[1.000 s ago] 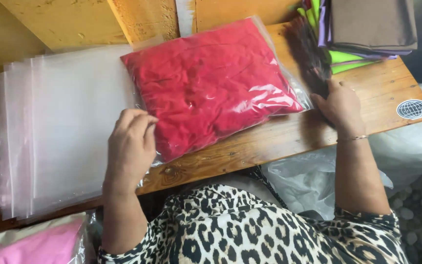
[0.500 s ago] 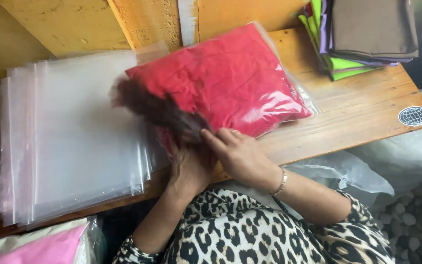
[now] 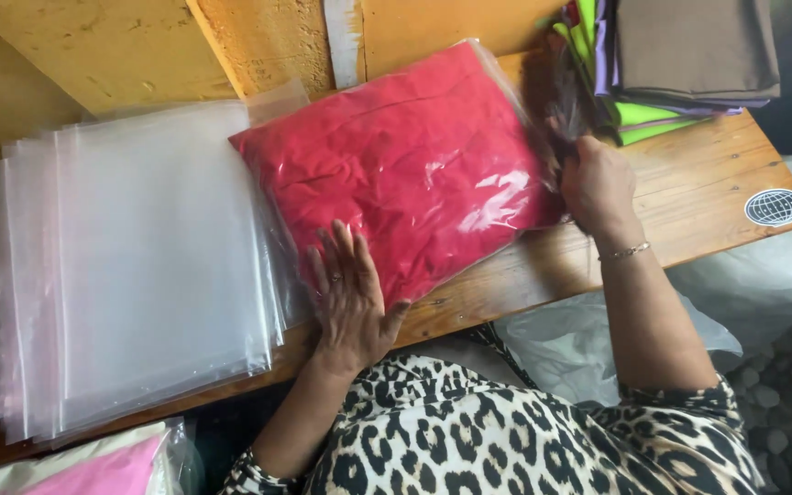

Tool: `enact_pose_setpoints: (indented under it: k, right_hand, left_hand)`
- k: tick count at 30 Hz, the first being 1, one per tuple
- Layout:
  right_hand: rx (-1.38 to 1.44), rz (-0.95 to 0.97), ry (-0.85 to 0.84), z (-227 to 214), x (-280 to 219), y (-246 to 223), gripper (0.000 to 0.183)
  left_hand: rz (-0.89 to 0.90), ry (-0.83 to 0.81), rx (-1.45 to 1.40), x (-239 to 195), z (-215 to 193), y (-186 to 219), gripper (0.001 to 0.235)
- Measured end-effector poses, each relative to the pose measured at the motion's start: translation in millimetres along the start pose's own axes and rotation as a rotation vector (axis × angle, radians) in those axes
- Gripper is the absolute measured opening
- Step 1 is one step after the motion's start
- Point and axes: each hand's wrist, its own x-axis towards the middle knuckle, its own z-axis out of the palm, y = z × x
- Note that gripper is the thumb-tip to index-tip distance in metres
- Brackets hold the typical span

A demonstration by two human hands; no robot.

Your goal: Sealing a red fabric item inside a plastic zip-lock bag and then brushing the exterior of the bag to finish it.

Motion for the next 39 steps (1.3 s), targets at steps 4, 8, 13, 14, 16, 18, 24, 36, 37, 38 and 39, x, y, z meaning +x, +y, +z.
enact_pose_setpoints:
  k: [4,8,13,14,16,18,24,36,37,38,39]
  right_hand:
    - [0.115,-0.446,0.266,-54,-76,-133,0.026]
    - [0.309,-1.022,0.167,-63,-144,-224,0.053]
    - [0.006,-0.723,0.184,-5,-33,-189,0.029]
    - [-0.073,-0.587,0.178,8,-9,-177,0.023]
    - [-0.046,-0.581,0.159,16,-8,-169,0.016]
    - [-0.023,-0.57,0.136,7,-19,-174,0.01]
    - [0.496,-0.496,-0.17,-40,-89,-193,0.02]
    - [0.567,-0.421,0.151,-114,-94,-137,0.034]
    - [0.516,-0.419,0.191,-115,-95,-135,0.033]
    - [0.466,-0.413,0.234,-116,-96,-132,0.033]
    - [0.468,-0.41,0.231,-109,-99,-138,0.033]
  left_hand:
    - [0.057,0.186,-0.129,-9,16,-12,0.115]
    - [0.016,0.097,-0.056,-20,10,-11,0.125]
    - [-0.017,-0.041,-0.04,-16,3,-3,0.119]
    - [-0.042,-0.106,-0.084,-13,1,0,0.118]
    - [-0.067,-0.156,-0.064,-10,-6,4,0.115]
    - [-0.09,-0.209,-0.051,-3,-8,6,0.113]
    - [-0.123,0.052,-0.019,7,-2,-2,0.073]
    - [0.106,0.092,0.053,27,-37,-5,0.01]
    - [0.081,-0.116,-0.052,20,-54,0,0.011]
    - [0.06,-0.326,-0.157,15,-71,4,0.016]
    - [0.06,-0.33,-0.158,22,-85,13,0.016]
